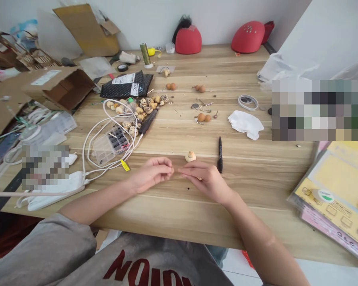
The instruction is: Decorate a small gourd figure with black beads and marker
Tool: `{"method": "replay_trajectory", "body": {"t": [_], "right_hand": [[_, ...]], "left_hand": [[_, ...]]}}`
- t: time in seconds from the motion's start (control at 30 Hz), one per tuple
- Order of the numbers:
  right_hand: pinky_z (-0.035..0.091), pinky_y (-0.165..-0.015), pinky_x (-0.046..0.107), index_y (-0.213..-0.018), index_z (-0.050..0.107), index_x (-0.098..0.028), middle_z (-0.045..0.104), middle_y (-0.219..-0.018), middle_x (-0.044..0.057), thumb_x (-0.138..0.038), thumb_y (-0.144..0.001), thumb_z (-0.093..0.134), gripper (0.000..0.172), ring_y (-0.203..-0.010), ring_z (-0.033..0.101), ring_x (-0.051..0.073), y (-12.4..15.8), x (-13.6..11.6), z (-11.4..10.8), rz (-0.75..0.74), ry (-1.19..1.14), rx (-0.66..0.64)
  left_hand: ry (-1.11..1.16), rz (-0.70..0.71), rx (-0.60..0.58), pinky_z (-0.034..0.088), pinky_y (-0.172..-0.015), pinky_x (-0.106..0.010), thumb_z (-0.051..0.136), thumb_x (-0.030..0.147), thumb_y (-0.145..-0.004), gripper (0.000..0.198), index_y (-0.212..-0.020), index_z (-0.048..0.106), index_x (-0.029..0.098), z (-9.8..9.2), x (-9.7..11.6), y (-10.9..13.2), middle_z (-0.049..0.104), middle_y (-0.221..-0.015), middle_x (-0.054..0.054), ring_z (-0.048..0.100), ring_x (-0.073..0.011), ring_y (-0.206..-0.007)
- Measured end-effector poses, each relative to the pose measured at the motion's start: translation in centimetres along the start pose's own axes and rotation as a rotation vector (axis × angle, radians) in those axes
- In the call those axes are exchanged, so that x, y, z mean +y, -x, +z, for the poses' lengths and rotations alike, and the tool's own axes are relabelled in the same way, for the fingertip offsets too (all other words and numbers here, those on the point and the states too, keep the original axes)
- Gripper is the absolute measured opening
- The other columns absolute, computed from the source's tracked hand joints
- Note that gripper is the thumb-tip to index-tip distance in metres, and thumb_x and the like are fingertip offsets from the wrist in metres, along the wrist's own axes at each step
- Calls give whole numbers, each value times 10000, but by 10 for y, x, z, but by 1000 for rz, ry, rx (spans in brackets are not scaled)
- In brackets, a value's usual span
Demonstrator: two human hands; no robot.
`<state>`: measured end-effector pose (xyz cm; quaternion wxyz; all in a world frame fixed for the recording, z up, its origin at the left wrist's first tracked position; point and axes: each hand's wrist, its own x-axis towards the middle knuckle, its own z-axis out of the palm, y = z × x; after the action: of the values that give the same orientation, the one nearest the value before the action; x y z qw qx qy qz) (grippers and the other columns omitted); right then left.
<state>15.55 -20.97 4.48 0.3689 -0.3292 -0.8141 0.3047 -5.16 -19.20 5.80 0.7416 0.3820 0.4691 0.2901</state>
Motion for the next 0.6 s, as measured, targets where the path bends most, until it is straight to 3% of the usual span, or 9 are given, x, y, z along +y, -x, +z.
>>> {"method": "replay_trajectory", "body": {"t": [0.07,0.13,0.2,0.27,0.37,0.6], "right_hand": [[545,-755,280,-992,702,-179,709,-920,87,-201,-891,524,206,-853,672,158,1,0,0,23,55,29],[548,-738,275,-965,705,-169,717,-899,89,-197,-885,533,191,-844,678,163,1,0,0,36,100,60],[551,-707,267,-932,707,-166,721,-872,88,-192,-883,532,183,-824,681,163,1,-1,-1,42,132,80],[555,-708,269,-914,707,-168,723,-862,85,-187,-882,530,181,-816,683,164,1,-1,-1,36,153,93],[561,-741,284,-905,705,-186,726,-857,73,-190,-880,532,175,-820,685,166,2,0,-1,13,171,115],[556,-676,261,-887,695,-178,720,-819,70,-140,-854,564,140,-760,681,158,3,3,1,-45,153,154]], "left_hand": [[-382,279,192,470,-647,-252,650,190,-686,76,-707,589,150,-25,15,4,631,-687,-8,568,-101,-619],[-838,573,541,472,-779,-300,597,204,-720,62,-765,622,168,-59,33,9,669,-810,-42,601,-160,-782],[-1238,552,759,451,-850,-334,539,188,-738,113,-784,642,176,-95,49,12,686,-859,-60,608,-201,-854],[-1437,350,747,467,-787,-318,541,202,-728,123,-779,651,181,-125,58,15,699,-808,-57,626,-207,-776],[-1551,175,775,469,-764,-311,527,218,-729,154,-794,665,193,-150,59,17,712,-805,-63,645,-226,-790],[-1592,47,766,457,-731,-302,508,193,-717,174,-786,668,180,-160,54,11,719,-824,-83,662,-241,-819]]}}
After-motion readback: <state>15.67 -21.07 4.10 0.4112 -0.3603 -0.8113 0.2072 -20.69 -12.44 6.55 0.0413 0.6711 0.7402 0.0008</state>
